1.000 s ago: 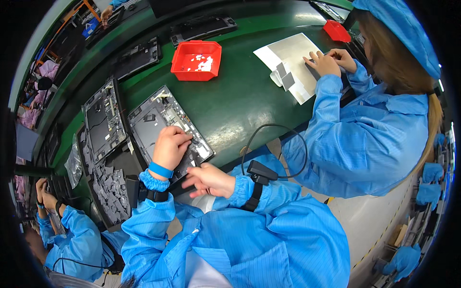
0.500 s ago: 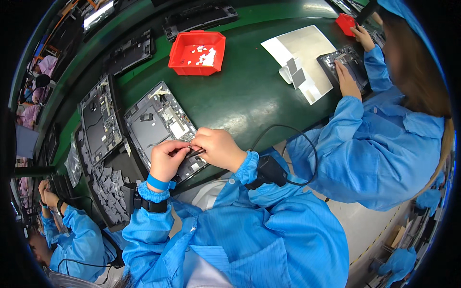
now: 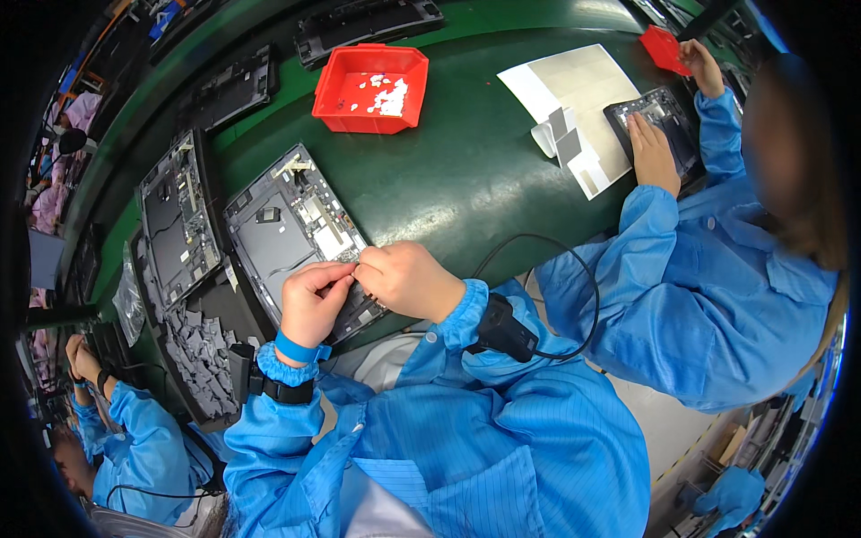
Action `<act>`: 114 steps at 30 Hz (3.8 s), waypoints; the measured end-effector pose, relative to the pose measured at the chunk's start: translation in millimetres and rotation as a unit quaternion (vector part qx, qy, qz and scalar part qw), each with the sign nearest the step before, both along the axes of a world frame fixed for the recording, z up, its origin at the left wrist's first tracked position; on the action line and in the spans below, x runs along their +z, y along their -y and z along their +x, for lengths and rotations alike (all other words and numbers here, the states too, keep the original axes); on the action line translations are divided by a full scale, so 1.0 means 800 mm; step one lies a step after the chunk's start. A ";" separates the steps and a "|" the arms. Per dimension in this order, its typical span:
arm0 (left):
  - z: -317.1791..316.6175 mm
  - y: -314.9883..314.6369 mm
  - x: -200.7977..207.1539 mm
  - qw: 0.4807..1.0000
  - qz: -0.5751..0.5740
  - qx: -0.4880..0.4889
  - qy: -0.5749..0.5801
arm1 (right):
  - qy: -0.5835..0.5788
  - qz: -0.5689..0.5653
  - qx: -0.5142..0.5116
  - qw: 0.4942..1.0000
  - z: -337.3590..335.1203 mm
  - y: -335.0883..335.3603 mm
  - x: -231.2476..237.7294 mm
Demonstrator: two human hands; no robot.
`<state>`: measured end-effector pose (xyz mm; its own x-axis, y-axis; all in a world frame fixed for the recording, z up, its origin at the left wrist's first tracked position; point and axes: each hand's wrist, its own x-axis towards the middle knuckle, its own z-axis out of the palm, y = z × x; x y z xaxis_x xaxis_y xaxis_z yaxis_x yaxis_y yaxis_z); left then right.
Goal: The person connects internal cables and electronic components to a circuit board inside a laptop chassis, using tweezers to manipulate the small parts.
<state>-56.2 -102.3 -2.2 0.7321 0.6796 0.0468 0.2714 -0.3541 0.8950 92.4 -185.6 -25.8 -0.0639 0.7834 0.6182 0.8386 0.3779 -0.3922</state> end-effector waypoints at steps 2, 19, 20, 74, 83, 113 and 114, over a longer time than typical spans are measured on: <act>0.002 -0.001 0.004 1.000 0.002 -0.001 0.001 | -0.005 -0.010 0.016 1.000 0.003 -0.004 0.006; -0.002 -0.002 -0.006 0.984 0.176 -0.015 0.026 | 0.117 -0.158 -0.336 0.921 0.150 -0.155 0.075; -0.004 -0.004 -0.006 0.984 0.175 -0.012 0.026 | 0.095 -0.175 -0.274 0.941 0.148 -0.146 0.080; -0.008 0.041 0.014 0.876 0.458 -0.102 -0.112 | -0.314 -0.029 0.083 0.945 0.012 0.020 -0.008; -0.010 0.040 0.008 0.873 0.464 -0.111 -0.100 | -0.274 -0.019 0.081 0.958 0.012 0.025 -0.009; -0.005 0.038 0.015 0.911 0.365 -0.158 -0.106 | -0.376 0.026 0.069 0.924 0.016 0.029 -0.017; -0.010 0.037 0.011 0.916 0.363 -0.152 -0.085 | -0.376 0.026 0.068 0.924 0.016 0.028 -0.018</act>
<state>-64.3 -132.2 6.5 0.9210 0.2788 0.2721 0.1758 -0.9207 0.3484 105.3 -208.2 -40.2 0.3026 0.7683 0.5641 0.2800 0.4941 -0.8231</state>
